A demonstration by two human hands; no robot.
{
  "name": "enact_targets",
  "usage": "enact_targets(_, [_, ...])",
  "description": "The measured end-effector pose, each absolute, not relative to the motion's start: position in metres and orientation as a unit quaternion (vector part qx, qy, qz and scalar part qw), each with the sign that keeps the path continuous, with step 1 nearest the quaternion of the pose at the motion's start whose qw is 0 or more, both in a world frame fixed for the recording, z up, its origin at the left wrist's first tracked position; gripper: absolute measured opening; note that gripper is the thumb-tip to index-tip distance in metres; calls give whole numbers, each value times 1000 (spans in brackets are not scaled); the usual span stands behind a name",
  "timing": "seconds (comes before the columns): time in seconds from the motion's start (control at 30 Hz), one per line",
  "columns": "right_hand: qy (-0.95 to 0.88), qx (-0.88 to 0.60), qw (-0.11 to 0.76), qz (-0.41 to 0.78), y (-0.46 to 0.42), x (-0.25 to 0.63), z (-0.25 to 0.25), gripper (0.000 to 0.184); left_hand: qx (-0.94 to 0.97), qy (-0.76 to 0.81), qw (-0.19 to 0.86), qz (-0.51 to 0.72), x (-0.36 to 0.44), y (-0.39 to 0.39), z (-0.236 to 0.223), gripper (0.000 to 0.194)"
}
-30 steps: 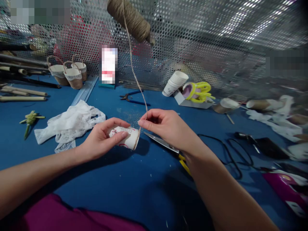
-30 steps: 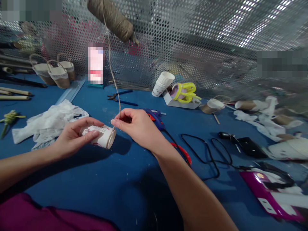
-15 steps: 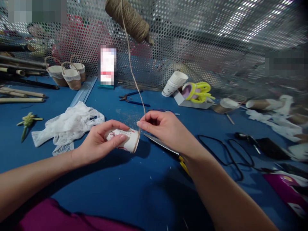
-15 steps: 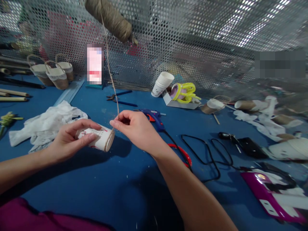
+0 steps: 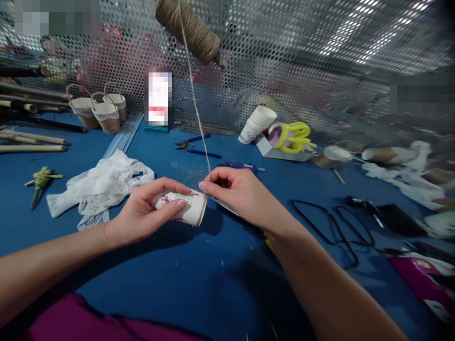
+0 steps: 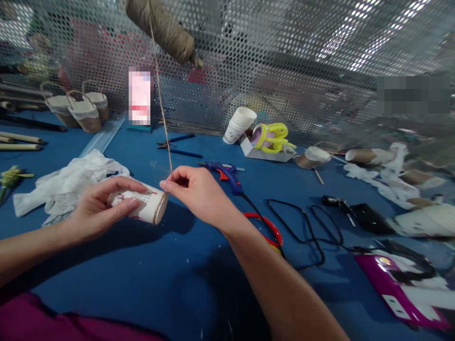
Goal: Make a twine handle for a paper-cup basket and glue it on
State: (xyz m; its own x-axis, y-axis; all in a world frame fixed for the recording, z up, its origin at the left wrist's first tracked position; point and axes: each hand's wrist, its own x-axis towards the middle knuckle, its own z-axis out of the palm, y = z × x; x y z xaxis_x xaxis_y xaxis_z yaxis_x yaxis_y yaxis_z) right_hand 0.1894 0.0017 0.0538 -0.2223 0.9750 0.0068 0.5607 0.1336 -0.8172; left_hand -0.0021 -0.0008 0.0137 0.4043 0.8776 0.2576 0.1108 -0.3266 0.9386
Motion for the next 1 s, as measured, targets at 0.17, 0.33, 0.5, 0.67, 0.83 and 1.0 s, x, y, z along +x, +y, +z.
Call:
enact_targets(0.17, [-691,-547,290,374,3,189,51,20,702,346,458,422,-3,-1,13,15])
enact_targets(0.33, [-686,-546,282,389,3,189,50,21,693,348,464,428,-3,-1,12,16])
enact_targets(0.5, [-680,-557,276,389,5,186,47,24,663,364,493,431,-2,1,11,19])
enact_targets(0.67, [-643,-625,285,338,12,190,41,22,593,369,567,436,0,5,9,24])
enact_targets(0.83, [-712,-580,252,306,4,191,60,25,564,379,580,449,1,9,7,24])
enact_targets(1.0, [-796,-506,268,195,-42,181,93,14,596,385,536,458,1,9,8,23])
